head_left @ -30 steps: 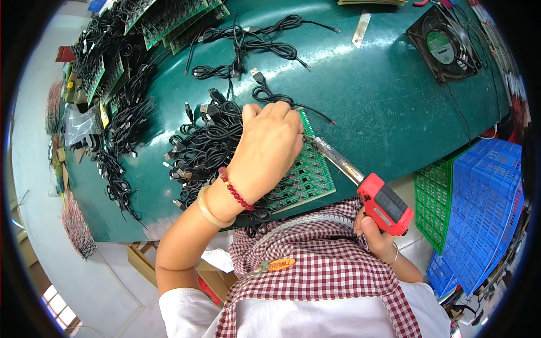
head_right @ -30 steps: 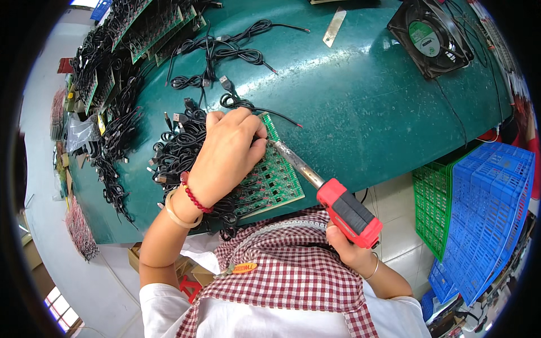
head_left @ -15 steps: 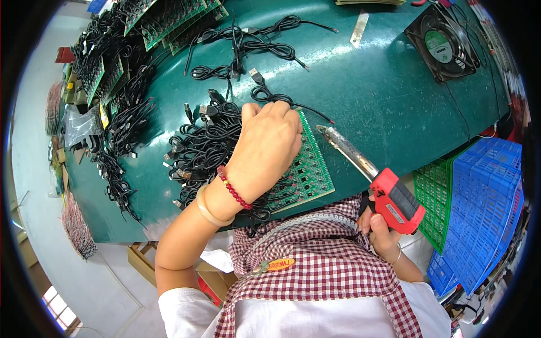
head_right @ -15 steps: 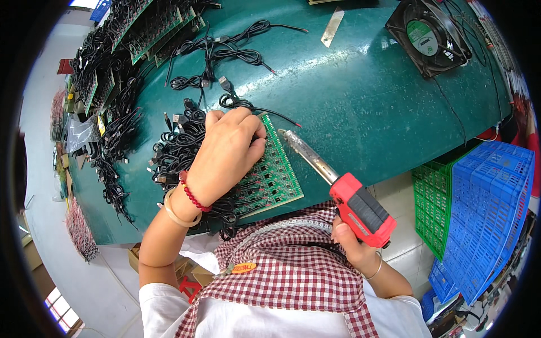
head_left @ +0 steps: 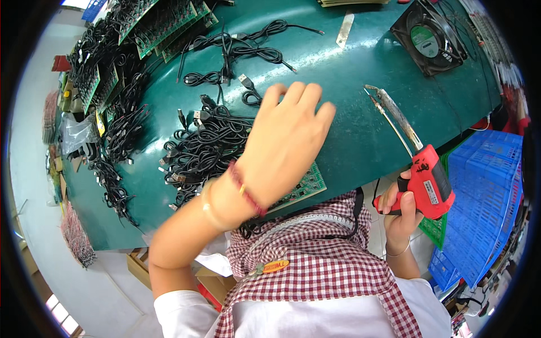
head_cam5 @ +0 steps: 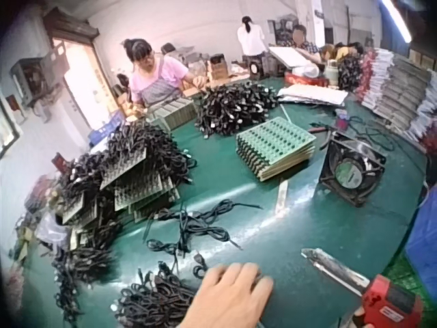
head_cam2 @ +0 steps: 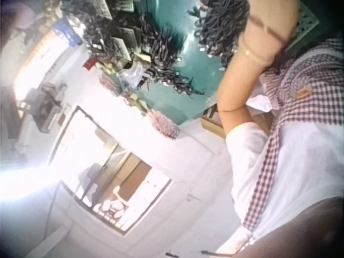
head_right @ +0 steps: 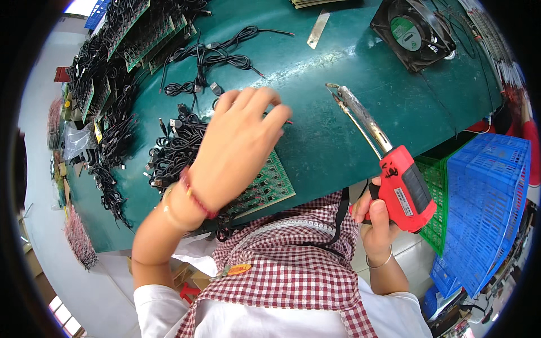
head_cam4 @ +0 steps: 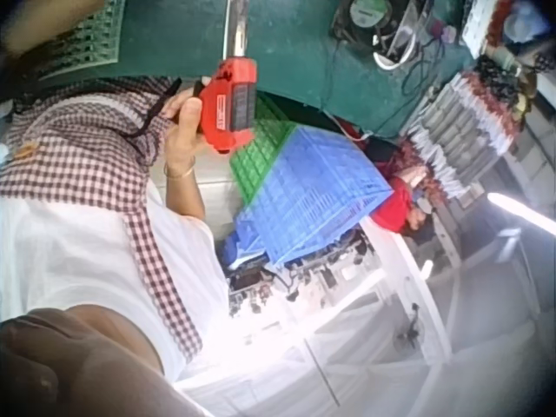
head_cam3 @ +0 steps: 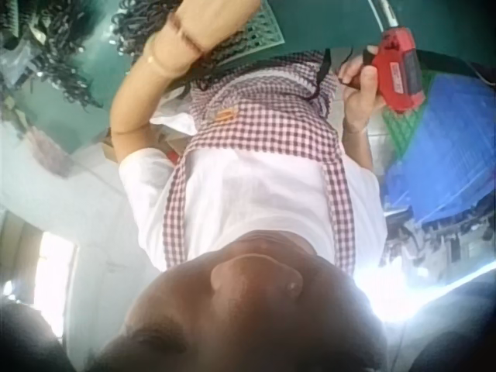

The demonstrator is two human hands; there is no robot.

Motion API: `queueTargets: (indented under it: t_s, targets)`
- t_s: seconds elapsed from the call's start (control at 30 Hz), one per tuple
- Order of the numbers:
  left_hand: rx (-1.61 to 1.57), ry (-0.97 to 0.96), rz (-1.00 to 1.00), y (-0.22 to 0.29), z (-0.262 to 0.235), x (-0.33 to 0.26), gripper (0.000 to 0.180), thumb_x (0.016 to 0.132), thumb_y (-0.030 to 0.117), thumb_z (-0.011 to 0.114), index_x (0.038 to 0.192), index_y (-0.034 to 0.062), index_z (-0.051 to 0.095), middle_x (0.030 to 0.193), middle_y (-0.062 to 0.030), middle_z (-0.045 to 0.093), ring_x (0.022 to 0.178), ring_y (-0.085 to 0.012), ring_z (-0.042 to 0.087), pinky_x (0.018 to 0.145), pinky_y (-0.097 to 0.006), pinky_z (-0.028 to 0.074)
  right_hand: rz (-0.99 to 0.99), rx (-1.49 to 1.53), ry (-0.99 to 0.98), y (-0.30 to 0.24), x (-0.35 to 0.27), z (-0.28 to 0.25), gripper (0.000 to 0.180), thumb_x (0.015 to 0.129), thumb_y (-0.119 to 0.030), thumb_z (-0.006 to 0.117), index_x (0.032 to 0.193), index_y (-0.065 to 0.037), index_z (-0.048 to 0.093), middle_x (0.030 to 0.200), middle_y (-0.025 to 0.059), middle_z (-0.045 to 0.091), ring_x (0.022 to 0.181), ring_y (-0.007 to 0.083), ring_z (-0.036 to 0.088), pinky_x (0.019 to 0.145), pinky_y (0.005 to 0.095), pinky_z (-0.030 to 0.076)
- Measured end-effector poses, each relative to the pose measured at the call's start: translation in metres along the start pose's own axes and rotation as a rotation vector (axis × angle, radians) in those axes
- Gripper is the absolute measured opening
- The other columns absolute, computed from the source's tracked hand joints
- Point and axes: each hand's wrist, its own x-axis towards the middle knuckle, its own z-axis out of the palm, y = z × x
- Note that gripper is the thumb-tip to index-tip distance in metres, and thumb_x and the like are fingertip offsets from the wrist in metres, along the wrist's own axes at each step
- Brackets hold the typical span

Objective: The person positions cables onto a circuit board and solders the wire ends to the board using a soldering iron.

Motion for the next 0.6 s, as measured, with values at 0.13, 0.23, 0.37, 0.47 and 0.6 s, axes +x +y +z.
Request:
queueTargets:
  t_s: [0.13,0.23,0.37,0.47,0.6]
  targets:
    - [-0.086,-0.108,0.072,-0.022,0.027,0.012,0.011,0.080,0.007,0.064,0.087,0.0055,0.055,0.089,-0.0101,0.057,0.085,-0.0275,0.059,0.074,-0.038,0.045,-0.041,0.060,-0.012,-0.005,-0.002,0.001,0.037,0.097,-0.026,0.049,0.120,0.002,0.043,0.061,0.0053,0.048,0.049,0.0113,0.045,0.046,0.0258,0.041]
    - [-0.261,-0.040,-0.043,-0.026,0.010,0.003,0.009,0.081,0.006,0.063,0.085,0.0045,0.055,0.087,-0.0110,0.055,0.079,-0.0294,0.059,0.068,-0.039,0.047,-0.034,0.101,0.001,-0.003,-0.006,-0.002,0.036,0.097,-0.024,0.052,0.121,0.002,0.043,0.061,0.0060,0.051,0.051,0.0116,0.046,0.050,0.0261,0.042]
    - [-0.219,-0.031,-0.114,-0.020,-0.032,-0.013,0.021,0.079,0.000,0.065,0.098,0.0072,0.063,0.081,-0.0100,0.049,0.070,-0.0280,0.056,0.061,-0.038,0.045,0.026,0.096,-0.003,-0.004,-0.005,-0.003,0.036,0.096,-0.023,0.052,0.121,0.002,0.043,0.061,0.0059,0.050,0.051,0.0117,0.046,0.050,0.0270,0.042]
    - [-0.242,-0.039,-0.152,-0.019,-0.043,-0.026,0.026,0.079,-0.003,0.065,0.102,0.0084,0.065,0.079,-0.0089,0.046,0.065,-0.0256,0.052,0.060,-0.036,0.044,0.032,0.105,-0.031,-0.006,-0.003,-0.001,0.036,0.096,-0.022,0.051,0.121,0.002,0.043,0.062,0.0059,0.050,0.052,0.0118,0.046,0.050,0.0275,0.043]
    - [-0.302,-0.022,-0.272,-0.013,-0.047,-0.038,0.022,0.079,-0.002,0.066,0.099,0.0065,0.065,0.077,-0.0095,0.047,0.063,-0.0247,0.052,0.059,-0.034,0.044,0.017,0.109,-0.084,-0.004,0.003,0.005,0.037,0.096,-0.023,0.052,0.122,0.002,0.043,0.062,0.0060,0.050,0.052,0.0120,0.046,0.051,0.0275,0.044]
